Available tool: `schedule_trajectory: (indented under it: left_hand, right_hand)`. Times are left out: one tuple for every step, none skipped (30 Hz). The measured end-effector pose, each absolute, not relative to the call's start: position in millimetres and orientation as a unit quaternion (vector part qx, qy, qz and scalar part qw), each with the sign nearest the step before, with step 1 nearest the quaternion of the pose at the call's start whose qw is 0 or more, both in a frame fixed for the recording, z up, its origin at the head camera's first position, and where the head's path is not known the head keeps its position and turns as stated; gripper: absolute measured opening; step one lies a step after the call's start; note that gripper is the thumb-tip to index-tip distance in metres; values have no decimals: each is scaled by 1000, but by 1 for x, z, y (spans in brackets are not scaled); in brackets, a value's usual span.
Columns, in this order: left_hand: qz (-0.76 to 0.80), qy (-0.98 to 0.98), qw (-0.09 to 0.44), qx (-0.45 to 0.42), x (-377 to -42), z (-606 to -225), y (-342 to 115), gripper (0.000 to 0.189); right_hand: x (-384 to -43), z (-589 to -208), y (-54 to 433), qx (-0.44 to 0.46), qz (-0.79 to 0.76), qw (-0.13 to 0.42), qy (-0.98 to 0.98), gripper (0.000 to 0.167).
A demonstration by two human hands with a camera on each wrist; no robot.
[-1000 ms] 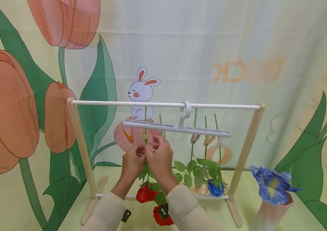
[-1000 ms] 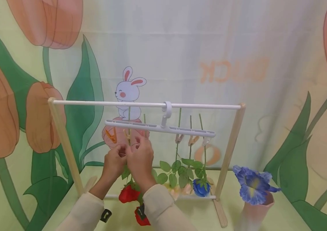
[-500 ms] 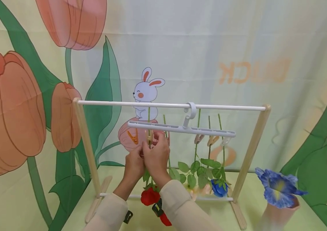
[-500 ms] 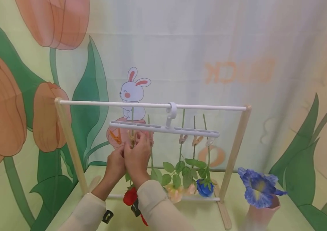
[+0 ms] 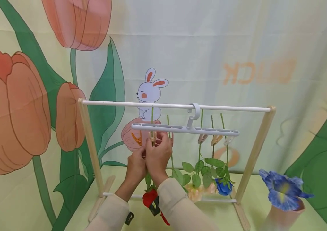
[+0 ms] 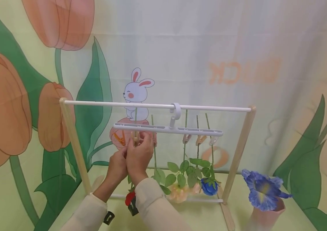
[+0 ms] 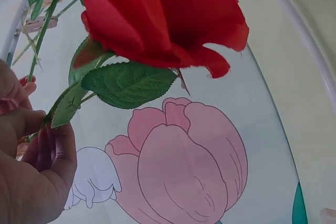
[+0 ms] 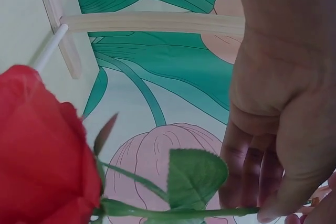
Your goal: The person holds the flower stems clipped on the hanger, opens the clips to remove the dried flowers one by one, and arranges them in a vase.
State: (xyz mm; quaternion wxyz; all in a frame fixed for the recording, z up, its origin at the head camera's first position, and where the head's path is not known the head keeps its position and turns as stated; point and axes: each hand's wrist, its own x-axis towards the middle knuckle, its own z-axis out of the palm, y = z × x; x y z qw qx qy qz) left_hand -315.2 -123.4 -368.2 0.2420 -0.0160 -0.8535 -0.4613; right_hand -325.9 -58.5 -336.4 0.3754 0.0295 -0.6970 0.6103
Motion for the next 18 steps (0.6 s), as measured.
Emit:
schedule_trajectory:
  left_hand:
    - [-462, -854, 240, -15, -314, -368, -123, 26]
    - [-461, -854, 239, -15, -314, -367, -122, 27]
    - [-461, -854, 239, -15, -313, -367, -121, 27]
    - [-463, -854, 238, -16, -313, -367, -121, 28]
    - [-462, -854, 239, -17, -312, -367, -121, 28]
    - [-461, -854, 240, -18, -312, -367, -121, 27]
    - [-461, -853, 242, -20, -312, -367, -121, 27]
    - [-460, -853, 244, -22, -312, -367, -121, 27]
    - [-459, -853, 246, -24, -312, -367, -121, 26]
    - [-457, -854, 249, -25, -312, -367, -121, 25]
    - [-453, -855, 251, -25, -312, -367, -121, 24]
    - [-452, -856, 250, -25, -312, -367, -121, 24]
    - [-452, -856, 250, -24, -312, -367, -121, 24]
    - [-451, -857, 249, -23, -312, -367, -121, 24]
    - [-452, -857, 247, -22, -312, -367, -121, 24]
    - [-452, -857, 246, -21, -312, -367, -122, 24]
    - [-453, -857, 244, -20, -312, -368, -122, 25]
    - [-454, -857, 242, -20, -312, -367, -122, 25]
  right_hand:
    - [-326, -336, -58, 30, 613, 376, -695, 29]
    - [-326, -335, -59, 29, 613, 377, -694, 29]
    - [-326, -334, -59, 27, 613, 378, -693, 29]
    - [-326, -334, -59, 24, 614, 378, -693, 29]
    - [-326, -334, -59, 20, 613, 379, -693, 29]
    - [-326, -333, -60, 16, 613, 379, -693, 30]
    - [-327, -333, -60, 12, 613, 381, -692, 30]
    - [-327, -333, -61, 9, 613, 382, -692, 30]
    - [-328, -334, -61, 5, 614, 383, -690, 29]
    - [-328, -334, -61, 3, 616, 383, -688, 29]
    - [-328, -334, -62, 1, 618, 384, -686, 28]
    - [-329, -334, -62, -1, 620, 385, -684, 28]
    - [-329, -334, -62, -2, 622, 387, -681, 27]
    - [-328, -335, -63, -3, 624, 387, -679, 26]
    - [-328, -335, -63, -3, 624, 389, -678, 26]
    - [-328, -335, -64, -4, 623, 390, -678, 26]
    - [-328, -335, -64, -5, 623, 392, -677, 26]
    - [-327, -336, -65, -5, 622, 394, -677, 26]
